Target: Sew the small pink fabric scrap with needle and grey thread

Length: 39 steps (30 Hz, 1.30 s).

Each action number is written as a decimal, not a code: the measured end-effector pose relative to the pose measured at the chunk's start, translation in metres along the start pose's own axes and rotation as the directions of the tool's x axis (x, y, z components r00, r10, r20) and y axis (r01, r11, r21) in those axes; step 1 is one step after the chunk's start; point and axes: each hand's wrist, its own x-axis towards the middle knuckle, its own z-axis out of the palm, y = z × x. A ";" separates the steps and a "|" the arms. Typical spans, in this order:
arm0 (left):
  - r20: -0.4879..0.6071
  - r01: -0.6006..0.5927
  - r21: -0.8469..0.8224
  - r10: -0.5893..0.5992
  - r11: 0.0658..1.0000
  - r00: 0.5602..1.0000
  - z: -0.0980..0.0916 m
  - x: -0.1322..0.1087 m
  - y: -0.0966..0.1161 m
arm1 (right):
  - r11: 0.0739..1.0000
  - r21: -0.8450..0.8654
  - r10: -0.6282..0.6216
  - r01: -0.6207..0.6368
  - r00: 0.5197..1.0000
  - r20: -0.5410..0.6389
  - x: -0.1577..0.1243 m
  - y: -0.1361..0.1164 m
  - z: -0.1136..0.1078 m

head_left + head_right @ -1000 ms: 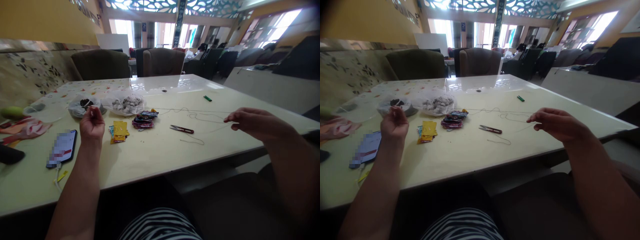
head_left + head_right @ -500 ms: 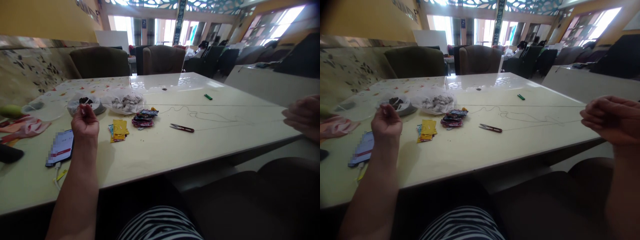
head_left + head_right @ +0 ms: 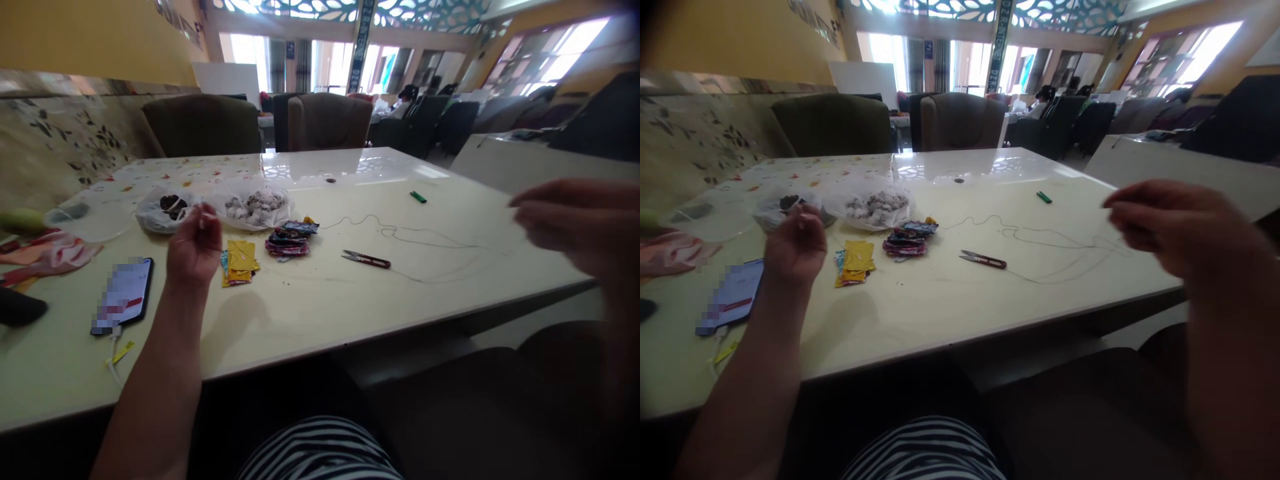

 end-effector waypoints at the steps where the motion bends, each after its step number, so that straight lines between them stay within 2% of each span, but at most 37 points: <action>1: -0.001 0.046 0.008 -0.046 0.999 0.999 0.007 -0.007 -0.008 | 0.995 0.089 0.043 -0.052 0.995 0.094 -0.004 -0.012 0.022; 3: 0.060 0.150 0.075 -0.155 0.986 0.986 0.016 -0.020 -0.026 | 0.982 0.183 -0.010 -0.051 0.947 0.322 -0.010 -0.035 0.067; 5: 0.196 0.204 0.158 -0.233 0.966 0.952 0.019 -0.030 -0.041 | 0.974 0.224 -0.140 0.031 0.862 0.487 -0.016 -0.056 0.112; 8: 0.389 0.259 0.257 -0.345 0.931 0.854 0.014 -0.037 -0.056 | 0.941 0.281 -0.321 0.189 0.761 0.564 -0.025 -0.082 0.169; 10: 0.456 0.281 0.297 -0.394 0.913 0.798 0.011 -0.039 -0.060 | 0.911 0.310 -0.407 0.270 0.707 0.578 -0.028 -0.095 0.198; 14: 0.495 0.328 0.385 -0.493 0.863 0.716 0.011 -0.043 -0.060 | 0.867 0.374 -0.498 0.331 0.618 0.609 -0.029 -0.110 0.237; 16: 0.485 0.330 0.427 -0.521 0.842 0.702 0.012 -0.044 -0.060 | 0.857 0.407 -0.515 0.317 0.571 0.639 -0.028 -0.112 0.245; 18: 0.469 0.320 0.447 -0.524 0.835 0.711 0.013 -0.044 -0.060 | 0.854 0.426 -0.518 0.298 0.541 0.662 -0.025 -0.112 0.247; 20: 0.448 0.305 0.409 -0.481 0.860 0.754 0.013 -0.042 -0.060 | 0.866 0.418 -0.498 0.274 0.544 0.675 -0.022 -0.110 0.242; 22: 0.385 0.292 0.304 -0.397 0.907 0.833 0.014 -0.038 -0.058 | 0.899 0.375 -0.435 0.228 0.570 0.696 -0.018 -0.105 0.235; 24: 0.263 0.284 0.185 -0.326 0.941 0.908 0.016 -0.034 -0.053 | 0.934 0.333 -0.341 0.129 0.601 0.723 -0.013 -0.096 0.227; 26: 0.133 0.279 0.091 -0.290 0.956 0.948 0.018 -0.029 -0.046 | 0.944 0.331 -0.262 0.013 0.643 0.720 -0.007 -0.083 0.219; 29: -0.002 0.231 0.011 -0.231 0.973 0.973 0.019 -0.020 -0.037 | 0.919 0.381 -0.201 -0.101 0.712 0.673 0.003 -0.061 0.207; 33: -0.096 0.113 0.033 -0.109 0.993 0.989 0.013 -0.011 -0.032 | 0.917 0.370 -0.118 -0.147 0.788 0.605 0.014 -0.035 0.186; 36: -0.091 0.019 0.149 -0.005 0.989 0.996 0.006 -0.007 -0.033 | 0.927 0.342 -0.076 -0.151 0.819 0.568 0.020 -0.020 0.169; 39: -0.049 -0.071 0.330 0.092 0.941 0.995 0.001 -0.006 -0.038 | 0.940 0.310 -0.058 -0.141 0.829 0.555 0.023 -0.011 0.158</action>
